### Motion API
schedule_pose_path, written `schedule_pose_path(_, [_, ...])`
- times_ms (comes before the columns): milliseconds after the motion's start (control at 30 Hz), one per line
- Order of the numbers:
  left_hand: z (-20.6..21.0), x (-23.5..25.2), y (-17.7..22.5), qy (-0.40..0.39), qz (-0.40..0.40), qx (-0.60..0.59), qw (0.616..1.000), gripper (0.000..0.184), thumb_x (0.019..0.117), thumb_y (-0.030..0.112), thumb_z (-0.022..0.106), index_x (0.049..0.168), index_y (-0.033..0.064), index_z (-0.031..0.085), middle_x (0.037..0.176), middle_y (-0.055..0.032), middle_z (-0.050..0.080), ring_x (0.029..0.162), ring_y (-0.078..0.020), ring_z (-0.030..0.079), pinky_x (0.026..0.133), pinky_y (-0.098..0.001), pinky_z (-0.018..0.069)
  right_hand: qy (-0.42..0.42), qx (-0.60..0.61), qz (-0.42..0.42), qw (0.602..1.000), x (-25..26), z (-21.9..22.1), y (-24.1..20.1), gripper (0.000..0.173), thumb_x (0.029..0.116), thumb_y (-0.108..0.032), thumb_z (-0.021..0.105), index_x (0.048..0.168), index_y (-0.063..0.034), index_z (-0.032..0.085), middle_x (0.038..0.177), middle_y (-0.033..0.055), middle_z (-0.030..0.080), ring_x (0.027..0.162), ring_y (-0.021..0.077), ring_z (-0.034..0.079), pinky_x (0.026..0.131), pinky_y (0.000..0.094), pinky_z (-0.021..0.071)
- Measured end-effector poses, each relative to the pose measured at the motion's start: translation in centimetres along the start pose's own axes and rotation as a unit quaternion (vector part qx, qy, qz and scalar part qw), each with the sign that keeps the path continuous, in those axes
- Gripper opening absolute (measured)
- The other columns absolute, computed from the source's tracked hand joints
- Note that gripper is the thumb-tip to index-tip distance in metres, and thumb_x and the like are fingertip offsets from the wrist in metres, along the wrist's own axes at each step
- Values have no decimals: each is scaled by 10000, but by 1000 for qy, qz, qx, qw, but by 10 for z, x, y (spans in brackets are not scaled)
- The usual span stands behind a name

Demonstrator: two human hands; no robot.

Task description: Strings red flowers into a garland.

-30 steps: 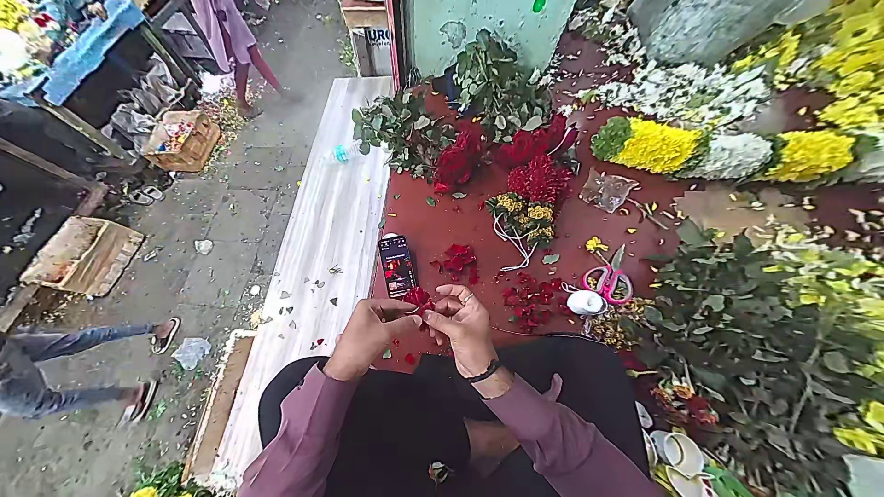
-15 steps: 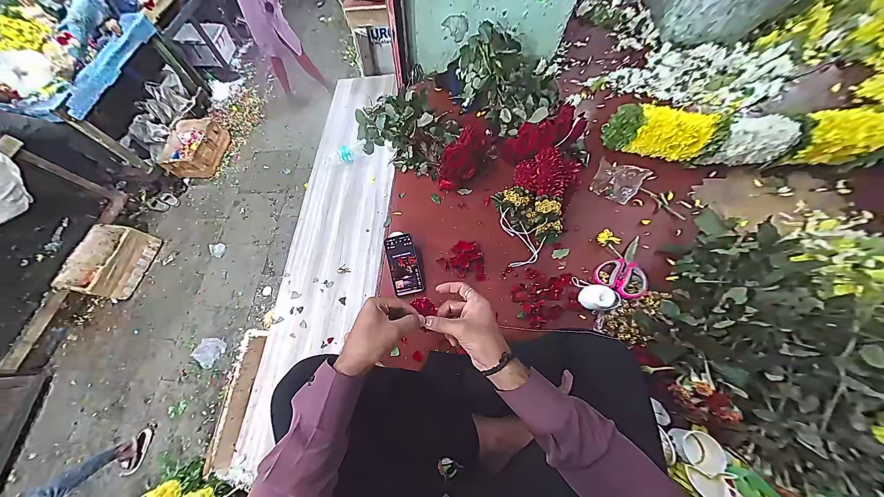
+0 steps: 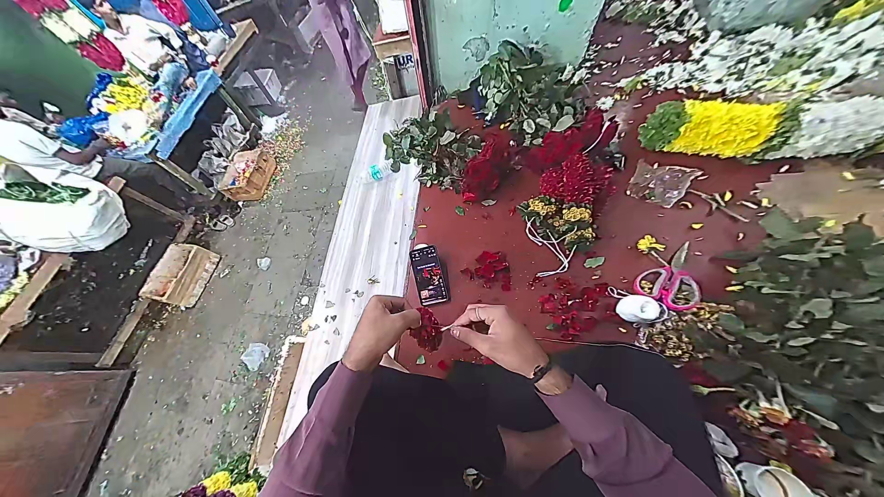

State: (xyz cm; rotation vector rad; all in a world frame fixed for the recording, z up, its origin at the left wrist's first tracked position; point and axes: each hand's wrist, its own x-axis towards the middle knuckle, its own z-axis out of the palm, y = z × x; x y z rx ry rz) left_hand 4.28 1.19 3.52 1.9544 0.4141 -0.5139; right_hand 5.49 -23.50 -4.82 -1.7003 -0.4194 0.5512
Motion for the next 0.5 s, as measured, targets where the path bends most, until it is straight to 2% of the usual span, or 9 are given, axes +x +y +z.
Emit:
schedule_pose_path(100, [-5,-3,16,11,0,158,987,217,822,324,732,688,155,707,619,32,630,596,-119,599,572,-396,491,-82,29,-72,994,-6,-14,-18,178,948,-290,725,931,-127,793,877,-32,712,800,22,643,726,227,547])
schedule_pose_path(133, [-2,-7,27,-3,13,241,970,230,811,368,718,704,165,712,664,21,644,667,-153,624,611,-442,506,-93,50,-98,990,-9,-18,-26,166,946,-260,729,932,-105,789,871,-20,708,801,31,642,726,227,547])
schedule_pose_path(167, [4,-14,42,-34,20,319,947,235,800,388,704,742,161,725,745,-15,666,801,-227,644,689,-517,514,-88,72,-127,985,-11,-24,-33,154,946,-221,731,932,-76,782,871,-1,708,810,49,643,738,236,550])
schedule_pose_path(233, [20,-32,79,-135,40,423,895,234,801,379,736,835,148,756,892,-98,705,1004,-367,648,804,-647,515,-49,105,-170,979,-8,-37,-40,139,946,-170,731,943,-37,772,884,28,713,826,84,657,763,266,570])
schedule_pose_path(300, [34,-43,109,-231,111,424,868,184,823,340,757,870,162,761,902,-83,708,998,-346,642,824,-632,500,-29,165,-180,969,1,-48,-30,121,947,-142,741,959,-25,769,909,39,717,832,102,670,767,283,589])
schedule_pose_path(367, [45,-38,124,-263,242,320,877,118,862,280,746,884,167,773,892,-13,725,931,-211,666,823,-504,539,-22,270,-183,945,6,-49,-15,70,944,-91,709,960,-42,758,926,10,713,852,78,659,768,281,571])
schedule_pose_path(433, [55,-25,134,-229,331,215,890,131,911,263,725,924,150,791,927,29,745,917,-98,665,874,-381,536,71,258,-107,958,-23,-40,-41,98,962,-54,629,967,-20,721,908,15,718,858,36,664,766,222,564])
schedule_pose_path(467, [59,-19,136,-195,349,184,898,145,923,271,719,931,149,797,900,43,734,891,-75,643,868,-351,511,127,169,-5,977,-55,-29,-84,196,998,-37,520,1102,67,649,1018,104,682,967,44,641,846,169,522])
schedule_pose_path(500, [62,-13,137,-156,353,167,907,149,923,286,715,923,159,794,872,57,719,876,-68,633,852,-344,506,109,121,167,972,-82,-19,-145,378,1075,-15,311,1398,95,472,1360,165,570,1238,41,528,1018,123,403])
